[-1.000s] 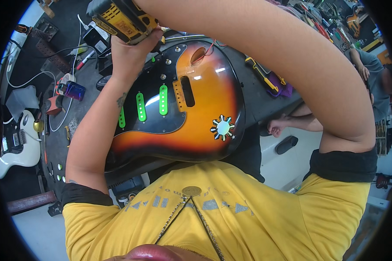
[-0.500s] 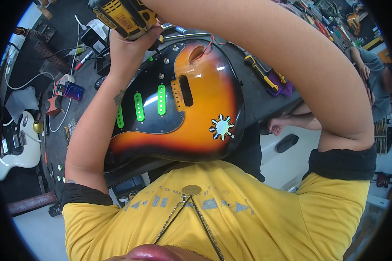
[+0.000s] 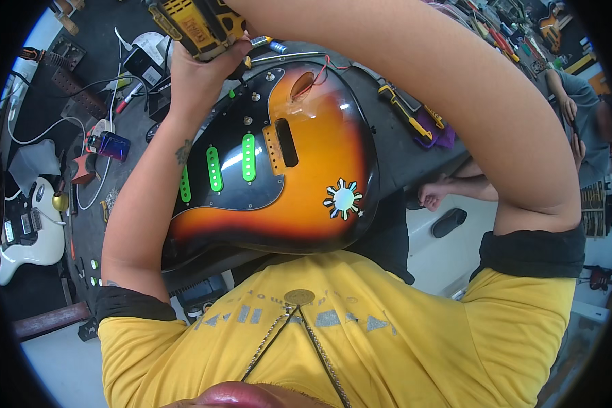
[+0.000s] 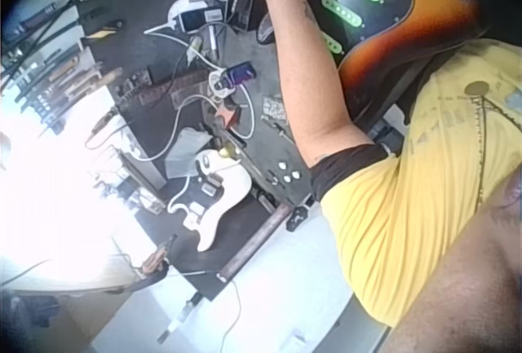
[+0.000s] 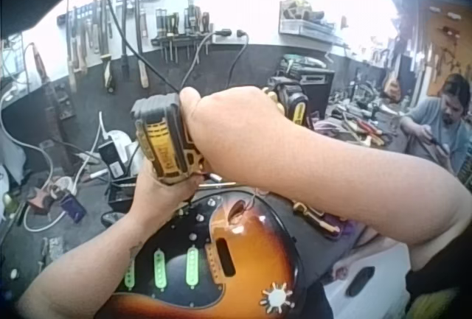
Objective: The person uses a manual screwdriver and a power drill to install screws into the pickguard of an electric guitar, while also wiping the surface with a cloth and handling loose screws from a container.
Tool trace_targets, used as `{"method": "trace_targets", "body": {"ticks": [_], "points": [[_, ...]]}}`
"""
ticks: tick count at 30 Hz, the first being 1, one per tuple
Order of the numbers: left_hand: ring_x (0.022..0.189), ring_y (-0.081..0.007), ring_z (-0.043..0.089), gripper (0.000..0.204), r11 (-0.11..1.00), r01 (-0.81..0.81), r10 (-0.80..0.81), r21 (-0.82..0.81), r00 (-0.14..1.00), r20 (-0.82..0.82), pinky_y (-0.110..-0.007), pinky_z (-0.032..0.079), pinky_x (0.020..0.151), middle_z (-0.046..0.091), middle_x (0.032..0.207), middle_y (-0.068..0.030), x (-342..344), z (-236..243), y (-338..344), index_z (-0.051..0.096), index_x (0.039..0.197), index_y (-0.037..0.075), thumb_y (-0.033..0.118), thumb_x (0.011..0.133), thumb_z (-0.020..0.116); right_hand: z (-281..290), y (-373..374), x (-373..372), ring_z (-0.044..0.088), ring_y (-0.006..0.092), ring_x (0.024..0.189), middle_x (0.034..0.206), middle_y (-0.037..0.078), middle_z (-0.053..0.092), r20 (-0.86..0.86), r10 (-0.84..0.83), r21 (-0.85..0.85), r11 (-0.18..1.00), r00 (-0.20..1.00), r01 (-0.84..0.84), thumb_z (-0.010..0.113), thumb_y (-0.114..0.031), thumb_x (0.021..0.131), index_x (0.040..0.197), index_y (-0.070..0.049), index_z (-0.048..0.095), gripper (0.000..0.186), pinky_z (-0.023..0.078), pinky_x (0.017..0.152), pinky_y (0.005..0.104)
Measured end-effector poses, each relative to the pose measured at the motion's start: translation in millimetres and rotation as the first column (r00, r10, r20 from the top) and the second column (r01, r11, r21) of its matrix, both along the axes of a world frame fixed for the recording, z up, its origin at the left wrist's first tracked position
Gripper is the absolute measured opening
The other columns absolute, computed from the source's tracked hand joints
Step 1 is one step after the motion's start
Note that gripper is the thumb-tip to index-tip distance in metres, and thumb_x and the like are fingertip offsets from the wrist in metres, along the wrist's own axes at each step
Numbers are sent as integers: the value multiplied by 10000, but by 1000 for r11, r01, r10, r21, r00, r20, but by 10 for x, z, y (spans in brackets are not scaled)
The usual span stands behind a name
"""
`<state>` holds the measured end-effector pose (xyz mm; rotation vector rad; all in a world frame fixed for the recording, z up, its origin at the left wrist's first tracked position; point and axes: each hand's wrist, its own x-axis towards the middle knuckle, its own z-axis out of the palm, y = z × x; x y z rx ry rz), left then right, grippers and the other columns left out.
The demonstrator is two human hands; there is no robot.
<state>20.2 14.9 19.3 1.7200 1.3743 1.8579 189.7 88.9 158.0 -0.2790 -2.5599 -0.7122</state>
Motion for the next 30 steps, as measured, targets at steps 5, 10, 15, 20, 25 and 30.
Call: {"method": "trace_targets", "body": {"ticks": [5,10,15,20,25,30], "points": [[906,-91,729,214,1000,7,-7,-19,1000,-15,-235,570,784,778,1010,-18,-9,20,-9,743,1082,52,41,880,815,-4,15,17,756,304,716,758,148,722,-10,12,-20,1000,1000,-12,755,-121,811,1047,41,567,343,586,598,349],[946,-127,759,263,995,-54,57,-79,998,37,-258,620,795,787,1026,-50,30,21,-47,709,1106,37,39,869,822,-51,78,-41,757,307,717,757,149,725,-56,74,-12,997,996,-74,762,-127,798,1064,34,567,367,584,596,371],[840,-83,733,216,1000,-10,10,-1,997,76,-210,575,697,778,986,-33,31,-19,-63,718,1071,35,15,876,811,-21,105,-111,766,306,748,779,149,735,-61,170,38,985,984,-167,764,-131,801,1066,38,576,366,588,612,370],[874,-99,730,293,1000,6,-6,-9,999,32,-222,582,729,767,1017,-41,-33,-108,-12,682,1151,36,1,884,797,-1,144,-61,760,334,776,798,169,730,-15,83,-44,996,996,-84,806,-185,777,1099,43,553,468,594,634,395],[1120,-223,688,645,922,352,-243,-165,853,462,-384,552,1009,678,1273,-180,-221,-89,-83,350,1488,42,43,929,672,156,103,369,747,380,845,855,203,724,-152,-256,-377,908,955,184,861,-250,741,1139,26,528,588,594,713,451],[991,-168,670,372,721,155,-53,-675,984,168,-321,537,923,727,1156,-100,-556,-115,15,617,1299,37,192,963,658,-69,870,1352,701,276,814,895,155,716,-396,-333,-588,808,856,42,835,-258,820,1137,19,620,472,544,732,381]]}}
